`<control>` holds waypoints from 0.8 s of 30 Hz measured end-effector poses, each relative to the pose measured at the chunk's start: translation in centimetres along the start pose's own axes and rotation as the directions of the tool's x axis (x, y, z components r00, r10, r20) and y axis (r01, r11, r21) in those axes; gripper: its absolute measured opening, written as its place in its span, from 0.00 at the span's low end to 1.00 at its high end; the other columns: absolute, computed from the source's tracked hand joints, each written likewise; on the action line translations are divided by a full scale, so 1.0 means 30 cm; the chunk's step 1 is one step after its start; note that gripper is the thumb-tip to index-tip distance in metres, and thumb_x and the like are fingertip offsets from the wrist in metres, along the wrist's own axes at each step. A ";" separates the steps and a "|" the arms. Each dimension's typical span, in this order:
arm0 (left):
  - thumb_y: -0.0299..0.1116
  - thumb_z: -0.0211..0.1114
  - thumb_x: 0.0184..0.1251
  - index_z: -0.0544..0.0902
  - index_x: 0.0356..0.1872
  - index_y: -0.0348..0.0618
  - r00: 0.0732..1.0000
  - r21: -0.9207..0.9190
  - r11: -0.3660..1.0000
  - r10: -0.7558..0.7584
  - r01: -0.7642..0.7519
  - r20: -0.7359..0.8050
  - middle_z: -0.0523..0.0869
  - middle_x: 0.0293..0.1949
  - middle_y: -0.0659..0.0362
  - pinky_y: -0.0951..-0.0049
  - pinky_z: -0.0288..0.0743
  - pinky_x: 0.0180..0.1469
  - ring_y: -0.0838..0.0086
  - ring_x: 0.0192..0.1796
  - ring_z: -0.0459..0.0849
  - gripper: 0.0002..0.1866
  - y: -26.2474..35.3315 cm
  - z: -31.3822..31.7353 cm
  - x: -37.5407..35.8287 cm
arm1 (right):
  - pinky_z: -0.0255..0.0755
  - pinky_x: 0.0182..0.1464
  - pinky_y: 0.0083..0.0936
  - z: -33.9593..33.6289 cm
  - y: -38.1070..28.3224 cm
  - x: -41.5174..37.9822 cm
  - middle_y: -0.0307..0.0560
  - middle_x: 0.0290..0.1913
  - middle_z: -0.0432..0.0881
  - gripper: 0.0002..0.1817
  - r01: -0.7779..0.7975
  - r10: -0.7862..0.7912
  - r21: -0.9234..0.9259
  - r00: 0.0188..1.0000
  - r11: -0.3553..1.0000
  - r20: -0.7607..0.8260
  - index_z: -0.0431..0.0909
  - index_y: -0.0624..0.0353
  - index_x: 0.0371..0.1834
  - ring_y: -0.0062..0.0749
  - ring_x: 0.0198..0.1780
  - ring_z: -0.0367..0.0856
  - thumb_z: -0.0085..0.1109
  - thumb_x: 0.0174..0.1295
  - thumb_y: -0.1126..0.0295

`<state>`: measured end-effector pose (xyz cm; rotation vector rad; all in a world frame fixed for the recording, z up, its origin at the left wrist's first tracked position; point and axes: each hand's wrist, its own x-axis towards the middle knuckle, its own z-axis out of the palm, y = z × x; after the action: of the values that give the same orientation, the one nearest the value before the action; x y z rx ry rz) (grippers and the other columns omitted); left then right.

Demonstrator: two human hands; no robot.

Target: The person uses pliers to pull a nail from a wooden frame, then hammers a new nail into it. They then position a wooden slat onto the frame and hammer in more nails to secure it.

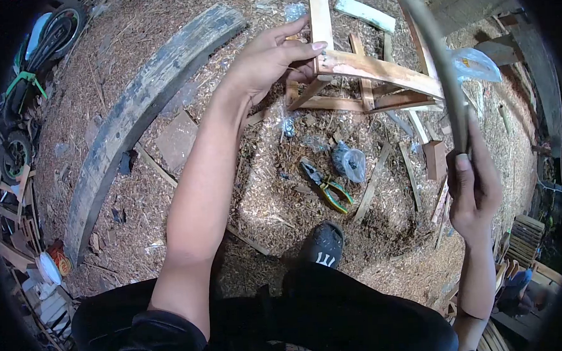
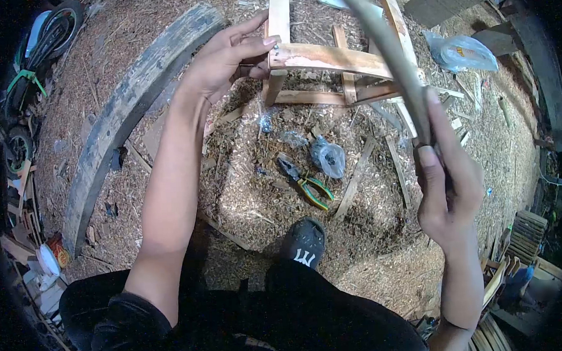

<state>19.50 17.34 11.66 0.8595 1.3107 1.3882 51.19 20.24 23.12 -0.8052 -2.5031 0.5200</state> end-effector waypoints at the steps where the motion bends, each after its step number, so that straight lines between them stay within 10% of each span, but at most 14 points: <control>1: 0.31 0.67 0.71 0.58 0.79 0.39 0.999 -0.031 0.999 -0.017 0.018 0.030 0.85 0.36 0.61 0.80 0.78 0.35 0.83 0.32 0.79 0.39 -0.009 -0.010 0.009 | 0.71 0.31 0.25 0.029 0.029 -0.011 0.64 0.59 0.84 0.29 0.070 -0.071 -0.013 0.997 0.997 -0.043 0.72 0.57 0.73 0.27 0.23 0.74 0.51 0.67 0.83; 6: 0.32 0.68 0.72 0.58 0.79 0.39 0.999 0.051 0.999 0.016 -0.017 0.029 0.85 0.35 0.61 0.80 0.78 0.35 0.83 0.32 0.80 0.39 -0.013 -0.012 0.010 | 0.70 0.31 0.24 -0.011 0.014 -0.005 0.60 0.49 0.88 0.28 -0.132 0.145 -0.065 0.950 0.989 0.276 0.74 0.57 0.72 0.23 0.25 0.74 0.51 0.68 0.82; 10: 0.33 0.68 0.72 0.58 0.79 0.39 1.000 -0.011 1.000 -0.018 0.017 -0.025 0.86 0.36 0.60 0.80 0.80 0.36 0.82 0.32 0.81 0.39 0.011 0.015 -0.008 | 0.72 0.32 0.25 0.021 0.013 -0.041 0.52 0.48 0.89 0.28 -0.082 0.091 0.069 0.986 0.994 -0.139 0.74 0.57 0.72 0.23 0.25 0.76 0.52 0.68 0.82; 14: 0.32 0.68 0.71 0.59 0.79 0.39 0.998 0.089 0.994 0.059 -0.060 0.015 0.87 0.37 0.58 0.79 0.82 0.38 0.82 0.34 0.83 0.39 -0.050 -0.022 0.035 | 0.69 0.30 0.24 0.037 0.050 -0.037 0.55 0.44 0.89 0.28 0.058 -0.009 -0.173 0.963 0.983 0.269 0.74 0.56 0.73 0.22 0.24 0.71 0.52 0.68 0.82; 18: 0.27 0.66 0.70 0.60 0.78 0.39 0.999 -0.004 1.000 -0.029 0.029 -0.013 0.87 0.36 0.57 0.81 0.82 0.35 0.82 0.32 0.83 0.38 0.013 0.013 -0.011 | 0.70 0.28 0.21 0.008 -0.007 -0.045 0.60 0.50 0.87 0.27 -0.102 0.116 0.128 0.987 0.987 -0.109 0.71 0.61 0.74 0.19 0.23 0.72 0.50 0.70 0.82; 20: 0.28 0.67 0.69 0.61 0.78 0.39 0.999 -0.029 0.999 -0.016 0.015 -0.032 0.88 0.37 0.57 0.80 0.81 0.34 0.82 0.32 0.83 0.38 0.002 0.013 0.004 | 0.63 0.28 0.19 0.060 0.045 -0.092 0.40 0.35 0.84 0.25 -0.026 0.046 0.110 0.981 0.994 -0.188 0.68 0.64 0.75 0.17 0.24 0.66 0.45 0.76 0.75; 22: 0.30 0.68 0.71 0.62 0.78 0.40 0.998 0.128 0.990 -0.054 0.051 0.020 0.88 0.37 0.57 0.81 0.81 0.35 0.82 0.31 0.82 0.37 0.007 0.008 0.010 | 0.70 0.30 0.23 0.038 0.033 -0.052 0.59 0.41 0.85 0.28 0.027 0.007 -0.114 0.957 0.993 0.290 0.71 0.65 0.73 0.25 0.22 0.71 0.51 0.68 0.82; 24: 0.30 0.68 0.70 0.62 0.78 0.41 1.000 0.127 0.992 0.016 -0.019 0.020 0.88 0.37 0.56 0.81 0.81 0.35 0.81 0.31 0.83 0.37 -0.010 -0.007 0.022 | 0.71 0.31 0.24 0.028 0.004 -0.046 0.59 0.40 0.85 0.29 -0.108 0.126 -0.080 0.952 0.991 0.280 0.71 0.63 0.73 0.27 0.24 0.73 0.51 0.66 0.84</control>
<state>19.18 17.89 11.24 0.9696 1.3916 1.3176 51.81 19.31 21.93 -0.9685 -2.7577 0.6392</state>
